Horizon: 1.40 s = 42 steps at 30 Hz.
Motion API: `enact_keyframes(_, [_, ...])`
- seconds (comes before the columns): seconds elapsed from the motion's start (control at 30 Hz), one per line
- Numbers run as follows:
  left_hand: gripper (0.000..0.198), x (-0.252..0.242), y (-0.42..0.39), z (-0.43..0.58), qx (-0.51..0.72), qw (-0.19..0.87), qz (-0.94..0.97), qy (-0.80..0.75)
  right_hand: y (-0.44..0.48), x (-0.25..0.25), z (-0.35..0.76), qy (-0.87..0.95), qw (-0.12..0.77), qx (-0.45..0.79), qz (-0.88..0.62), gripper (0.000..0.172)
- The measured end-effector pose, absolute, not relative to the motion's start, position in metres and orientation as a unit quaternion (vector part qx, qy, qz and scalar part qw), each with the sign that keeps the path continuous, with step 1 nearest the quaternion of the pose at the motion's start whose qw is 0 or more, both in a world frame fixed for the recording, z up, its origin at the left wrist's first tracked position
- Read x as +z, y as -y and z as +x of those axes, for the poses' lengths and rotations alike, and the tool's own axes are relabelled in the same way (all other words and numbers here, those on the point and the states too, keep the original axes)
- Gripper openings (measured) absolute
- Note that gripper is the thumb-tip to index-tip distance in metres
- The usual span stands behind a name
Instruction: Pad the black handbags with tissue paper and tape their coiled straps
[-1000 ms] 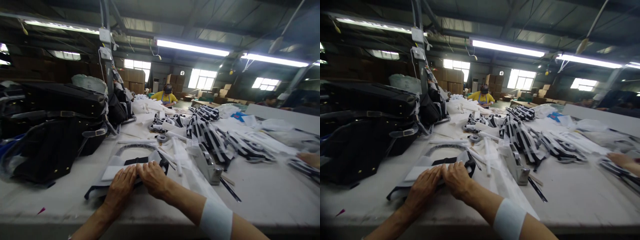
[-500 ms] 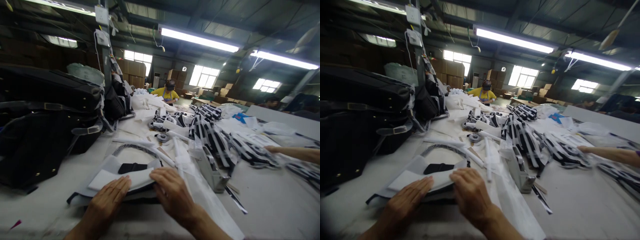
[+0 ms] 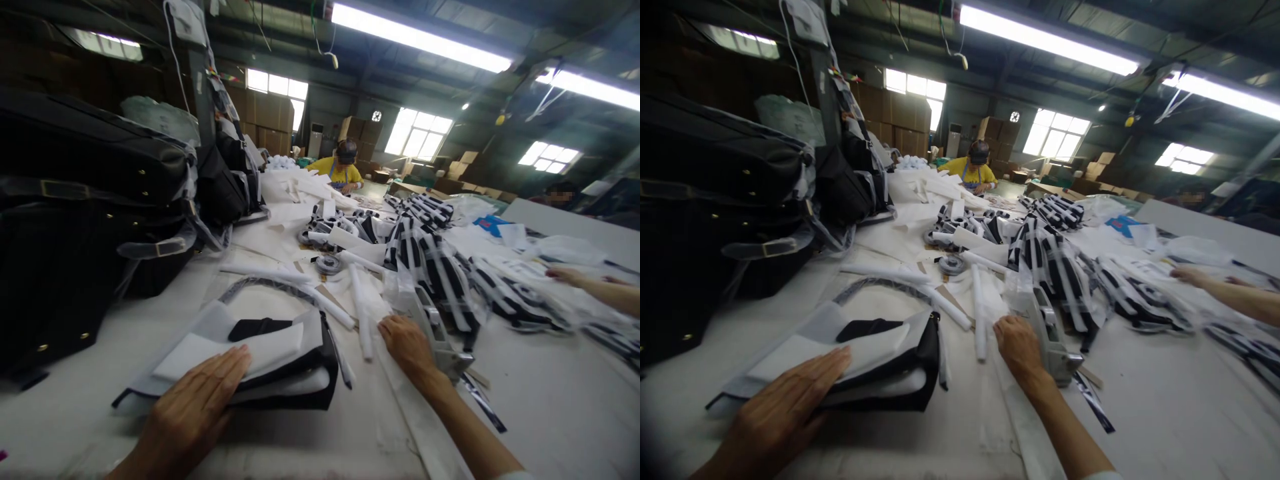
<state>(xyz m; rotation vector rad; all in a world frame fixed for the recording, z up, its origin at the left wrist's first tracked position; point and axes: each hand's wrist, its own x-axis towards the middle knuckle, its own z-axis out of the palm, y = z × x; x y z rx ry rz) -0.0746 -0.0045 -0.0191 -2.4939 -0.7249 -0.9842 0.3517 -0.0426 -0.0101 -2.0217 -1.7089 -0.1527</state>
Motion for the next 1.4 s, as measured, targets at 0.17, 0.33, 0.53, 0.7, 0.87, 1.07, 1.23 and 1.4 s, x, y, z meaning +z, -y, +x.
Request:
enact_keyframes(0.17, [0.045,-0.018,0.003,-0.071,-0.359,0.183,-0.878,0.259,0.023,0.042,0.385,0.545,0.339,0.014,-0.767,0.033])
enact_keyframes(0.33, [0.043,-0.018,0.004,-0.068,-0.361,0.194,-0.873,0.263,0.018,0.117,0.394,0.397,0.57,0.213,-0.688,0.032])
enact_keyframes(0.53, [0.05,-0.013,-0.001,-0.074,-0.395,0.174,-0.861,0.269,0.028,0.143,0.359,0.355,0.605,0.335,-0.629,0.034])
enact_keyframes(0.7, [0.049,0.001,-0.009,-0.082,-0.411,0.179,-0.838,0.311,0.02,0.137,0.34,0.446,0.508,0.402,-0.618,0.029])
enact_keyframes(0.87, [0.051,-0.001,-0.01,-0.084,-0.423,0.16,-0.837,0.307,-0.005,0.133,0.326,0.487,0.502,0.335,-0.631,0.019])
enact_keyframes(1.07, [0.055,-0.022,-0.002,-0.079,-0.396,0.156,-0.872,0.244,-0.05,0.114,0.299,0.475,0.479,0.279,-0.683,0.019])
enact_keyframes(1.23, [0.055,-0.03,0.001,-0.074,-0.382,0.186,-0.873,0.241,-0.097,0.135,0.267,0.481,0.469,0.245,-0.699,0.017])
enact_keyframes(1.4, [0.051,-0.028,0.003,-0.071,-0.37,0.195,-0.876,0.239,-0.13,0.162,0.238,0.527,0.376,0.12,-0.753,0.021])
